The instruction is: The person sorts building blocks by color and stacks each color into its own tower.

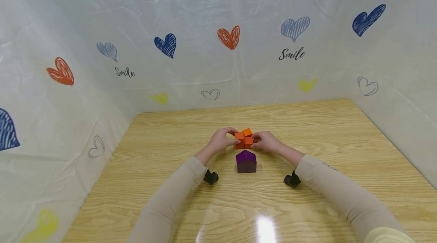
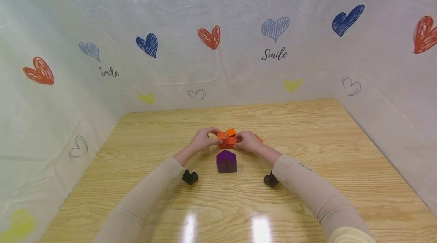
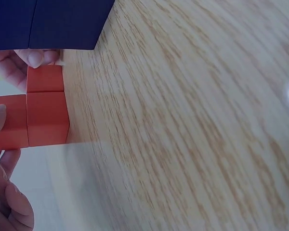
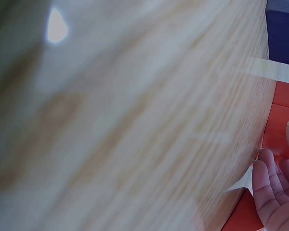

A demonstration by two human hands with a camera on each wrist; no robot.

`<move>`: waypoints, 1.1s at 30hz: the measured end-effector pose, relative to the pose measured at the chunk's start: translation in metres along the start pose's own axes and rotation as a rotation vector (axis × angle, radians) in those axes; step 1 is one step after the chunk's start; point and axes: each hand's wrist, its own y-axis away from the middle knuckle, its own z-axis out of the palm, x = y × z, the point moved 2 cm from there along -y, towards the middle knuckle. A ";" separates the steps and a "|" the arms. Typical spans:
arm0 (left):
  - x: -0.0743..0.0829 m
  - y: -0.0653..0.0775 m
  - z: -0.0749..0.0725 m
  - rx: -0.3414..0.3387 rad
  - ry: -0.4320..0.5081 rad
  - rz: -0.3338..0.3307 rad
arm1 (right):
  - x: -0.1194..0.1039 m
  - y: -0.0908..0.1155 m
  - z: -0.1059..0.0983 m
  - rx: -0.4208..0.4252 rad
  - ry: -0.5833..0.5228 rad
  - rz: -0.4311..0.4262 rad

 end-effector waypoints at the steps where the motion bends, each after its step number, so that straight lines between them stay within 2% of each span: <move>1: 0.000 0.000 0.000 0.000 0.005 0.002 | 0.000 0.000 0.000 0.003 -0.005 0.002; 11: -0.007 0.000 0.004 -0.025 0.041 -0.038 | -0.001 0.001 0.000 0.009 0.009 -0.008; 14: -0.012 0.000 0.006 -0.043 0.027 -0.048 | -0.001 0.001 0.001 0.007 0.008 -0.003; 18: -0.018 -0.001 0.010 -0.058 0.008 -0.042 | -0.001 0.002 0.001 0.006 0.006 0.003; 27: -0.021 -0.002 0.013 -0.091 0.056 -0.041 | -0.002 0.002 0.000 0.007 0.019 -0.005; 33: -0.023 -0.003 0.013 -0.083 0.058 -0.021 | -0.003 0.002 -0.001 0.007 0.016 0.006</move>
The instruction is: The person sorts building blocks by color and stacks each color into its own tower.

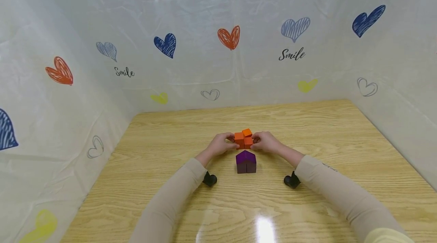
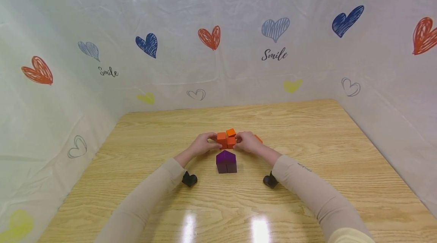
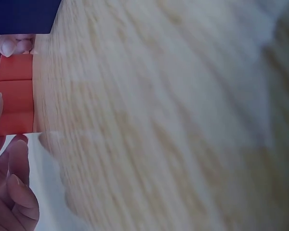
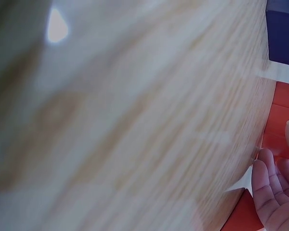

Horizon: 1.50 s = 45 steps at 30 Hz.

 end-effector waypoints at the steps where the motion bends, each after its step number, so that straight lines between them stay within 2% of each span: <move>1: 0.000 0.000 0.000 0.002 -0.001 0.003 | 0.000 0.000 0.000 0.000 -0.002 0.003; 7: -0.001 0.000 0.001 0.014 -0.012 0.016 | -0.001 0.000 -0.002 -0.004 0.003 0.025; 11: -0.001 0.000 0.001 0.017 -0.029 0.022 | -0.009 -0.001 -0.010 0.009 0.039 0.046; 14: -0.001 0.000 0.002 0.021 -0.042 0.035 | -0.016 -0.003 -0.021 0.060 0.103 0.025; 17: -0.002 -0.001 0.002 0.024 -0.050 0.048 | -0.020 -0.008 -0.031 0.091 0.170 -0.031; 22: -0.003 -0.001 0.001 0.021 -0.044 0.050 | -0.015 -0.021 -0.033 -0.003 0.185 -0.094; 27: -0.002 -0.001 0.001 0.022 -0.042 0.048 | -0.008 -0.032 -0.027 -0.132 0.156 -0.069; 30: -0.002 -0.001 0.001 0.022 -0.048 0.048 | -0.004 -0.037 -0.022 -0.164 0.158 -0.057; 40: 0.001 -0.001 0.001 0.018 -0.054 0.054 | 0.000 -0.039 -0.017 -0.105 0.166 -0.057; 45: -0.001 -0.001 0.001 0.015 -0.044 0.045 | 0.001 -0.037 -0.018 -0.048 0.101 -0.013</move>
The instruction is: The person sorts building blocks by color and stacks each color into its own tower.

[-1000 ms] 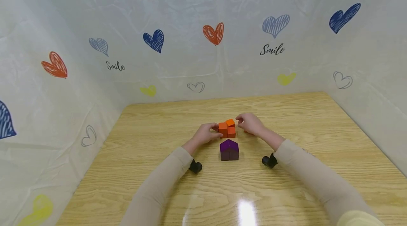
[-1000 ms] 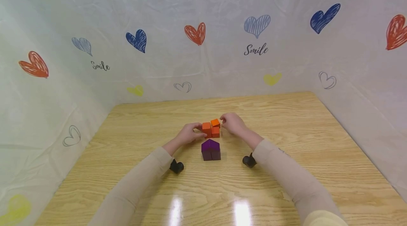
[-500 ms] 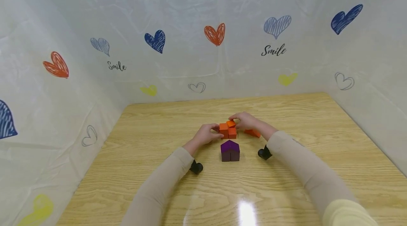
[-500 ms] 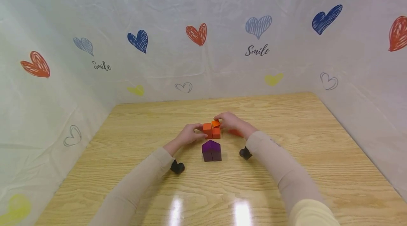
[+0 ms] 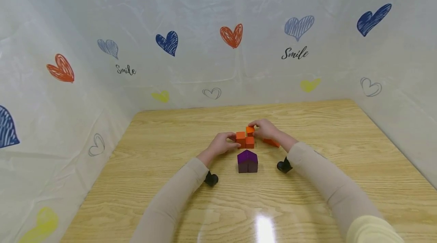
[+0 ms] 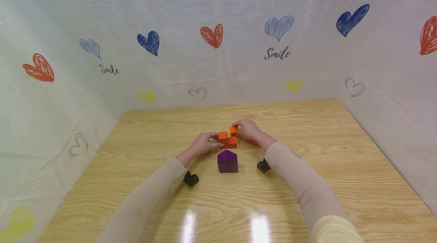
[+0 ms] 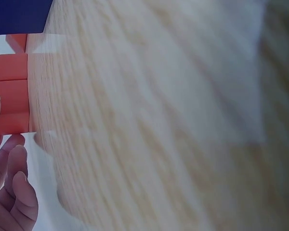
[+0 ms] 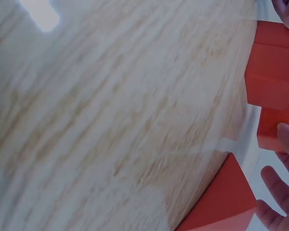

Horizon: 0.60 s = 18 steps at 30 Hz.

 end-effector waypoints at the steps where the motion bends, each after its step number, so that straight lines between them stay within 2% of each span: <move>1: 0.000 0.000 0.000 0.000 0.002 -0.003 | 0.000 0.001 -0.001 0.013 -0.019 0.013; 7: -0.002 0.000 0.000 -0.004 -0.006 -0.023 | -0.005 0.012 -0.007 0.046 -0.062 0.017; 15: -0.001 0.000 0.000 -0.007 0.010 -0.012 | -0.020 0.025 -0.010 0.066 -0.021 -0.067; 18: -0.001 -0.001 0.000 -0.008 -0.003 0.001 | -0.023 0.027 -0.009 0.060 -0.023 -0.063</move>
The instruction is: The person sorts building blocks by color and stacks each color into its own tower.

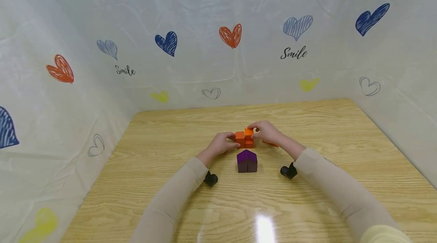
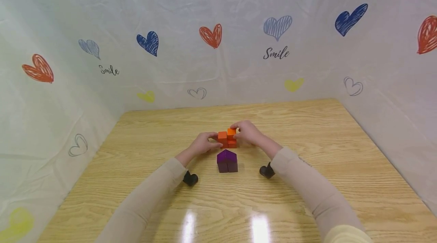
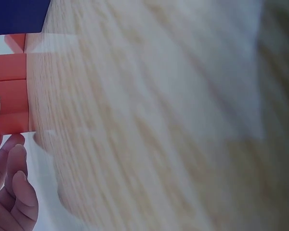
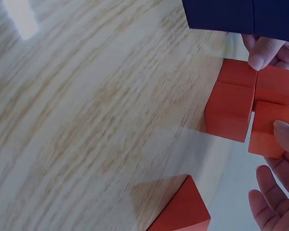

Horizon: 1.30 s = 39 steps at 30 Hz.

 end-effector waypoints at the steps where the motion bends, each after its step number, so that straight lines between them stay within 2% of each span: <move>1: 0.000 0.000 0.000 -0.001 -0.003 0.002 | -0.001 0.001 0.000 -0.002 0.000 0.003; 14: 0.002 0.000 0.000 0.002 -0.003 -0.014 | 0.001 0.003 0.003 -0.022 -0.050 0.064; 32: 0.003 0.000 0.000 -0.006 -0.019 -0.030 | 0.001 0.006 0.006 -0.019 -0.068 0.046; 39: 0.004 0.001 -0.002 0.001 -0.032 -0.024 | 0.006 0.007 0.016 -0.042 -0.115 0.135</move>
